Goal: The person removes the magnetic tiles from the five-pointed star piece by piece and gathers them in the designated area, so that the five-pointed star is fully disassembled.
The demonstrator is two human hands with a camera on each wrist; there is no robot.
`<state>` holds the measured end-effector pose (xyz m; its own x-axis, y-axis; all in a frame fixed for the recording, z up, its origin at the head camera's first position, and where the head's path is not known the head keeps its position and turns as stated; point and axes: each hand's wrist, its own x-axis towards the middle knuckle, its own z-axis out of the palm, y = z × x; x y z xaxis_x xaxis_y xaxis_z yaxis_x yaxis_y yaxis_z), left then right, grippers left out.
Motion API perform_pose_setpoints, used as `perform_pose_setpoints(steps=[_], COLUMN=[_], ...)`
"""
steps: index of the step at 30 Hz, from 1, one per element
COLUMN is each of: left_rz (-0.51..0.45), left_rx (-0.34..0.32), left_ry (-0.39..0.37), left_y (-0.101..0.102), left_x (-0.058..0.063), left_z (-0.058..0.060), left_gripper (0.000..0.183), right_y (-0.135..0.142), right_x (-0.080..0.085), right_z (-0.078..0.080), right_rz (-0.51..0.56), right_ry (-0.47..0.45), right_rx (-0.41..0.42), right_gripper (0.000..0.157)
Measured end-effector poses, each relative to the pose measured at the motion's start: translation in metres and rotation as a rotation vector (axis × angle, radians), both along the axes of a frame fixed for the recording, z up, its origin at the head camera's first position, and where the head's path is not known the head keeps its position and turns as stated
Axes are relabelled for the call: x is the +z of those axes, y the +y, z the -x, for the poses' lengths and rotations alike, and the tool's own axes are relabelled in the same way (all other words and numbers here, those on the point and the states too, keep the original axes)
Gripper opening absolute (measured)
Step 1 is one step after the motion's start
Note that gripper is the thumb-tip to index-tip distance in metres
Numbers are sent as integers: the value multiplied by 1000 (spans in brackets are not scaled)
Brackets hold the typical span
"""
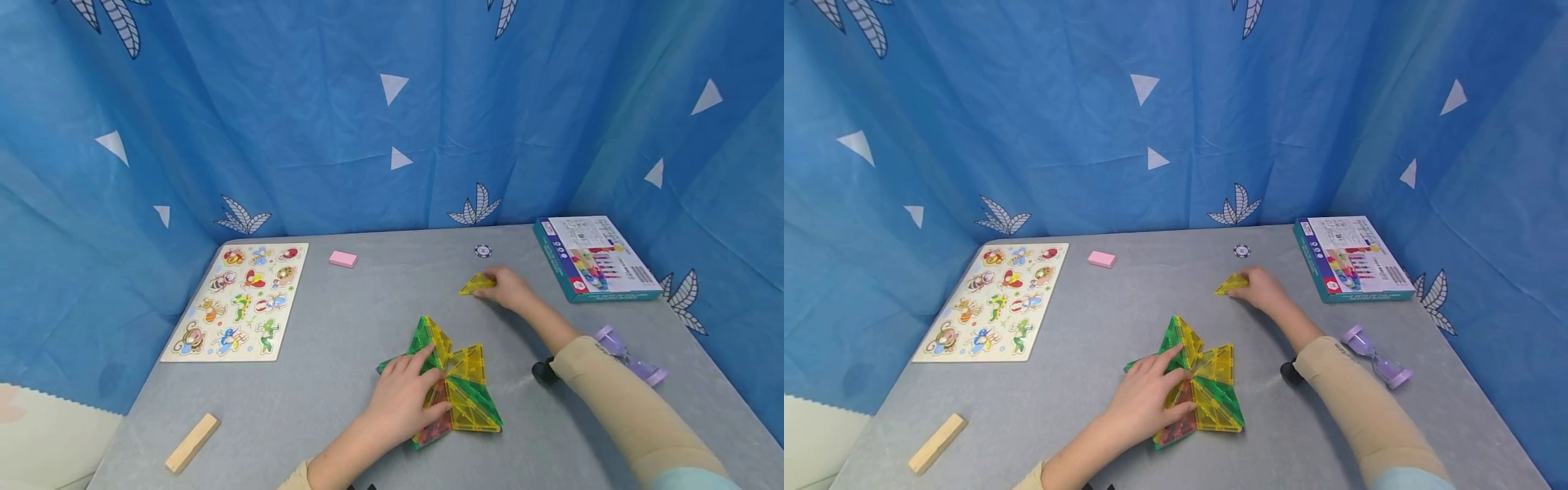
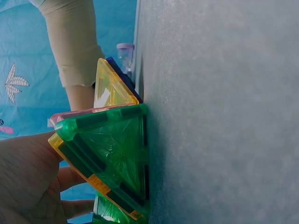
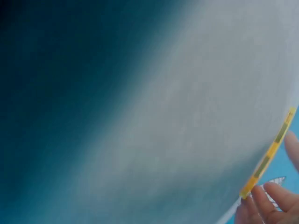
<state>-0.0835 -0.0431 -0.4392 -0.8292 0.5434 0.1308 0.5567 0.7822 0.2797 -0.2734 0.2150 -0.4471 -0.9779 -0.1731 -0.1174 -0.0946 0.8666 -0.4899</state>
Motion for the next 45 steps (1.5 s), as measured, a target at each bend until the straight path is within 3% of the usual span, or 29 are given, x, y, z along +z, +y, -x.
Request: perform_pose_setpoints(steps=[4, 7, 12, 15, 18, 24, 28, 39, 45], left_rz=[5, 13, 27, 32, 31, 25, 14, 6, 8], left_rx=[0, -1, -1, -1, 0, 4, 5, 0, 1], left_ry=[5, 4, 4, 7, 10, 21, 24, 19, 28], left_y=[0, 0, 1, 1, 1, 0, 0, -1, 0], left_x=[-1, -1, -1, -1, 0, 0, 0, 0, -1], left_z=[0, 0, 0, 0, -1, -1, -1, -1, 0], left_gripper=[41, 42, 43, 43, 44, 42, 41, 41, 41], right_y=[-2, -6, -15, -18, -20, -19, -16, -9, -8], right_x=[9, 19, 32, 33, 31, 22, 22, 21, 20], right_z=[-12, -29, -61, -73, -81, -84, -83, -78, -79], right_rz=[-54, -20, 91, 64, 9, -21, 42, 316, 396], right_ry=[88, 94, -99, -183, -217, -168, -181, -420, -454], right_rx=[68, 223, 529, 626, 658, 680, 677, 675, 671], right_gripper=[67, 59, 53, 52, 50, 39, 33, 16, 17])
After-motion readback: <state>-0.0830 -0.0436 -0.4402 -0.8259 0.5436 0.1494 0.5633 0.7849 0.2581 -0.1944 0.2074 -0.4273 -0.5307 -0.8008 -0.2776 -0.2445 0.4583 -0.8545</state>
